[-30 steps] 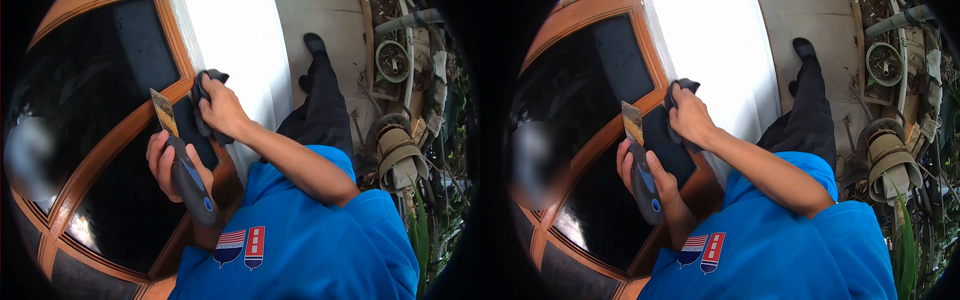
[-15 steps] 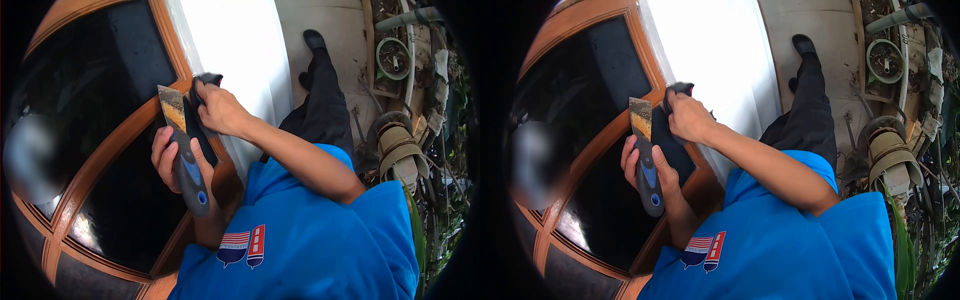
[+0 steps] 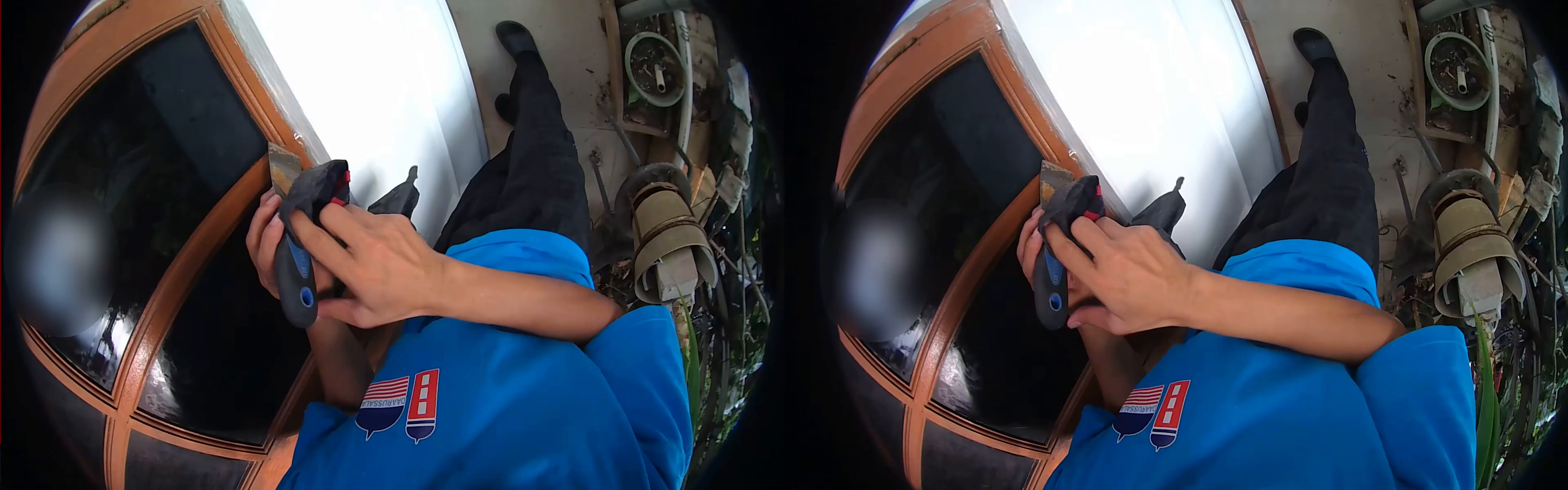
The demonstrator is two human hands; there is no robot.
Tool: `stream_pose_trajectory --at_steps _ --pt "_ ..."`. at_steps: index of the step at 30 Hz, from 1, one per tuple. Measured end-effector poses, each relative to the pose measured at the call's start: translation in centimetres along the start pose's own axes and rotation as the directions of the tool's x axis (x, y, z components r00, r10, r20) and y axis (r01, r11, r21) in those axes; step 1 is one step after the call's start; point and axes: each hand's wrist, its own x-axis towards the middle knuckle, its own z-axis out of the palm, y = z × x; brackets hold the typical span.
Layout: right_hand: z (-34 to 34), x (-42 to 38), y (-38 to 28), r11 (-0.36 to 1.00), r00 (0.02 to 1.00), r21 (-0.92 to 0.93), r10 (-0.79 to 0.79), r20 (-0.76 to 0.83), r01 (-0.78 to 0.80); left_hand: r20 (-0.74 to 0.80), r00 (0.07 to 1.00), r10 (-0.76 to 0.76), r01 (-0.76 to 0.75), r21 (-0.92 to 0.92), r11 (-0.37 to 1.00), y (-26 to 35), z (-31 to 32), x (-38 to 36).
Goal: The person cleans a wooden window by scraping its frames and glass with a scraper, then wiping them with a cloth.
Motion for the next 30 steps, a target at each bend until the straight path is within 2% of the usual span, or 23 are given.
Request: stream_pose_trajectory --at_steps 3,6,9,12,15,18,21,24,30 --pt "1.4 0.4 -0.5 0.989 0.994 -0.114 0.093 -0.049 -0.098 0.064 0.997 -0.037 0.035 0.028 0.999 -0.2 -0.1 0.2" --pt "2.0 0.6 -0.7 0.975 0.988 -0.158 0.156 -0.012 -0.156 0.075 0.99 -0.119 0.131 -0.168 0.977 -0.5 -0.2 -0.3" --pt "2.7 0.4 0.2 0.976 0.993 -0.182 0.111 -0.048 -0.118 0.125 0.992 -0.029 0.035 -0.05 0.998 -0.5 -0.1 0.2" --pt "2.9 0.2 1.1 0.989 0.994 -0.133 0.056 -0.099 -0.069 0.057 0.998 0.009 -0.002 -0.131 0.991 0.4 1.3 1.4" --pt "2.8 -0.2 1.2 0.99 0.995 -0.112 0.084 -0.063 -0.09 0.139 0.99 -0.038 0.044 -0.043 0.998 -0.3 1.1 0.6" --pt "3.2 0.0 1.7 0.991 0.994 -0.105 0.079 -0.079 -0.087 0.158 0.977 -0.144 0.164 -0.122 0.979 -0.8 1.2 -0.3" --pt "3.7 0.1 2.2 0.989 0.993 -0.123 0.069 -0.091 -0.08 0.159 0.977 -0.145 0.172 -0.173 0.97 -1.5 1.4 -0.8" --pt "3.1 0.2 1.8 0.995 0.992 -0.079 0.055 -0.111 -0.064 0.123 0.991 -0.046 0.057 -0.086 0.995 -1.6 1.6 -0.8" --pt "3.6 0.3 1.9 0.997 0.988 -0.068 0.026 -0.154 -0.036 0.146 0.987 -0.066 0.078 -0.077 0.994 -1.3 1.3 -0.4"
